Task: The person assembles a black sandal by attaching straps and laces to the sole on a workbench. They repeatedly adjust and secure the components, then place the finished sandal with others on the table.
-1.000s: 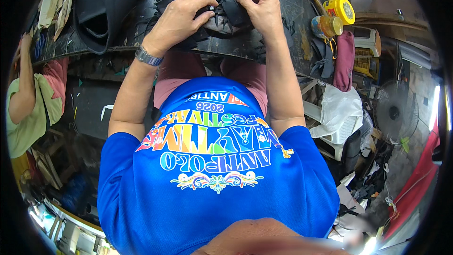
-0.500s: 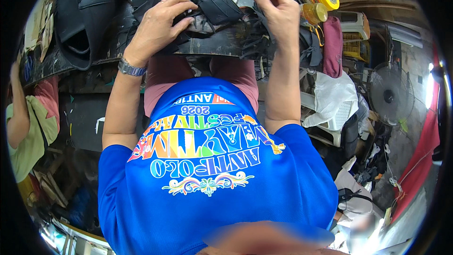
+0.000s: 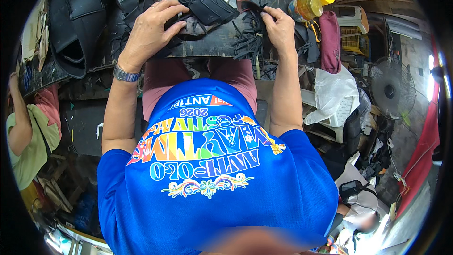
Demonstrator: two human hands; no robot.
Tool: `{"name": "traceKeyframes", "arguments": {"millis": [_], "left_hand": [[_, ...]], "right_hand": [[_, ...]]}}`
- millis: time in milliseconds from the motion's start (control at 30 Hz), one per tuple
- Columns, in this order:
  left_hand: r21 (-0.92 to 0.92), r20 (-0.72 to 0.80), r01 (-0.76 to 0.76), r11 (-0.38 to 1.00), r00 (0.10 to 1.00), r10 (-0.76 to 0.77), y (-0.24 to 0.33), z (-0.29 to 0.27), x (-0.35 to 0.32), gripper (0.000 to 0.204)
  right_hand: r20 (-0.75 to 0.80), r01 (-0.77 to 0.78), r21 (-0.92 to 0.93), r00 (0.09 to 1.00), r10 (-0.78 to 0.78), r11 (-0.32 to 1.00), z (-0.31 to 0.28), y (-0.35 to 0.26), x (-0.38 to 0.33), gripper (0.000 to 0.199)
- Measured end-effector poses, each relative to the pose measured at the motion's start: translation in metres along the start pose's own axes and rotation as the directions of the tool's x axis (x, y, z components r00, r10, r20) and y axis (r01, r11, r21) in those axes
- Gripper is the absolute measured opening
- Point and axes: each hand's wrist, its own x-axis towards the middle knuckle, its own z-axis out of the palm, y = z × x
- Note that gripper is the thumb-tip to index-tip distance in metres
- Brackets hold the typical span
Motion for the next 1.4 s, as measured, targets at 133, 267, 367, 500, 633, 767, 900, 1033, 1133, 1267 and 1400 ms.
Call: {"name": "traceKeyframes", "arguments": {"millis": [133,267,367,500,633,767,900,1033,1133,1267,1400], "left_hand": [[0.018,-0.032,-0.032,0.999,0.999,0.032,0.001,0.001,0.001,0.035],[-0.013,-0.020,-0.004,1.000,1.000,0.003,0.003,-0.001,0.001,0.046],[0.044,-0.010,-0.012,0.999,1.000,0.012,0.007,0.001,0.001,0.055],[0.109,0.010,-0.035,0.993,0.999,0.034,0.009,0.001,0.002,0.061],[0.072,0.038,-0.016,0.997,0.999,0.013,0.008,-0.001,0.000,0.062],[0.082,0.025,-0.009,0.997,1.000,0.007,0.008,0.000,0.000,0.061],[0.106,0.001,-0.042,0.994,0.999,0.042,0.008,0.000,0.002,0.057],[0.078,0.041,-0.008,0.997,0.999,0.005,0.009,-0.002,0.001,0.060],[0.088,0.034,-0.004,0.996,0.999,0.001,0.010,-0.001,0.001,0.060],[0.110,0.040,-0.003,0.994,0.999,-0.002,0.009,0.000,0.001,0.059],[0.103,0.030,-0.024,0.994,0.999,0.021,0.008,0.000,0.000,0.059]], "right_hand": [[-0.194,0.085,0.000,0.978,-0.083,0.996,0.001,0.011,0.009,0.028],[-0.148,-0.070,0.402,0.979,0.140,0.913,-0.008,0.003,0.017,0.031],[-0.173,-0.001,0.705,0.970,0.173,0.709,-0.002,-0.022,0.025,0.034],[-0.374,0.234,0.504,0.927,-0.034,0.832,0.030,-0.071,0.028,0.038],[-0.201,0.357,0.131,0.923,-0.328,0.925,0.060,-0.107,0.006,0.038],[-0.102,0.316,0.192,0.948,-0.301,0.929,0.065,-0.111,-0.015,0.035],[-0.031,0.146,0.469,0.988,-0.150,0.871,0.061,-0.101,-0.014,0.038],[0.055,0.042,0.721,0.992,-0.118,0.692,0.053,-0.096,-0.002,0.048],[0.172,-0.128,0.872,0.984,-0.051,0.472,0.043,-0.096,0.006,0.060],[0.286,-0.242,0.901,0.955,-0.073,0.359,0.032,-0.095,0.006,0.063],[0.334,-0.270,0.860,0.939,-0.077,0.433,0.028,-0.091,0.006,0.058]]}}
